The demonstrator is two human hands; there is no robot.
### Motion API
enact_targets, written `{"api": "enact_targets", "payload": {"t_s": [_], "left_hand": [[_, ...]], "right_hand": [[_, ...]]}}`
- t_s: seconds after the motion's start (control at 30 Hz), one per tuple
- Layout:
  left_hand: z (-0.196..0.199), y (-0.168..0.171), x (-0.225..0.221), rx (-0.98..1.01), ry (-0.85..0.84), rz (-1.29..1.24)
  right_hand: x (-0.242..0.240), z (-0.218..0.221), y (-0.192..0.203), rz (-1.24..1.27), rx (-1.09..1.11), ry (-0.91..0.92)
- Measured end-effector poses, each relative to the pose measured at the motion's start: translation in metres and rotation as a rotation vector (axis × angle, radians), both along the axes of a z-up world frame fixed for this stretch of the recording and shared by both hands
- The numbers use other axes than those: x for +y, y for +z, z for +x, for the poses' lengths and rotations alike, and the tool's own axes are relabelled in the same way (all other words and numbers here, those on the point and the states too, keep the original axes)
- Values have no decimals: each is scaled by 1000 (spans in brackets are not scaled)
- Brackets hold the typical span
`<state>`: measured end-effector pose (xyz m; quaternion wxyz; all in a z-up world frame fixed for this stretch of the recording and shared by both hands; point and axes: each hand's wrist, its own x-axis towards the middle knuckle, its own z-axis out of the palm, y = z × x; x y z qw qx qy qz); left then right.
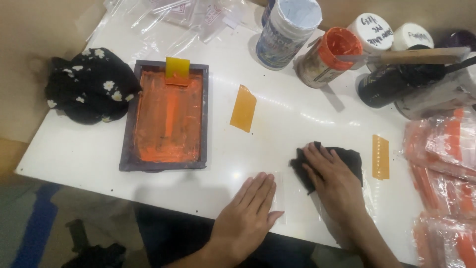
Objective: Manually screen printing orange ink onto small plastic bags using a frame and squeegee
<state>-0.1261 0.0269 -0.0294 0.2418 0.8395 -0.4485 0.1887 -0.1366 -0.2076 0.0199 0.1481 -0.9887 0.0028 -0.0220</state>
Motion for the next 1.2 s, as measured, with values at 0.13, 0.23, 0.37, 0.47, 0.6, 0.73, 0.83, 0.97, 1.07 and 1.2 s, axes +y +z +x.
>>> {"api": "enact_targets", "payload": {"t_s": [0.13, 0.23, 0.37, 0.47, 0.6, 0.73, 0.83, 0.97, 1.07, 1.2], "left_hand": [[2, 9, 5, 0, 5, 21], [9, 28, 17, 146, -93, -117], [22, 41, 35, 168, -131, -250], [24, 43, 43, 84, -132, -318], [27, 45, 48, 35, -106, -338], [25, 41, 48, -34, -87, -260], [24, 40, 48, 18, -49, -253], [24, 34, 50, 75, -56, -236], [25, 38, 50, 64, -54, -265], [25, 37, 47, 91, -48, -287]], "right_hand": [[-17, 26, 14, -20, -91, -156], [-12, 37, 40, -27, -363, -27], [21, 51, 61, -67, -699, 225], [49, 77, 34, 174, -459, 329], [84, 96, 5, 200, -157, 762], [94, 111, -5, 312, -135, 724], [82, 137, -15, 245, -221, 570], [69, 167, -22, 280, -272, 449], [76, 150, -22, 365, -291, 546], [94, 122, -15, 425, -133, 706]]}}
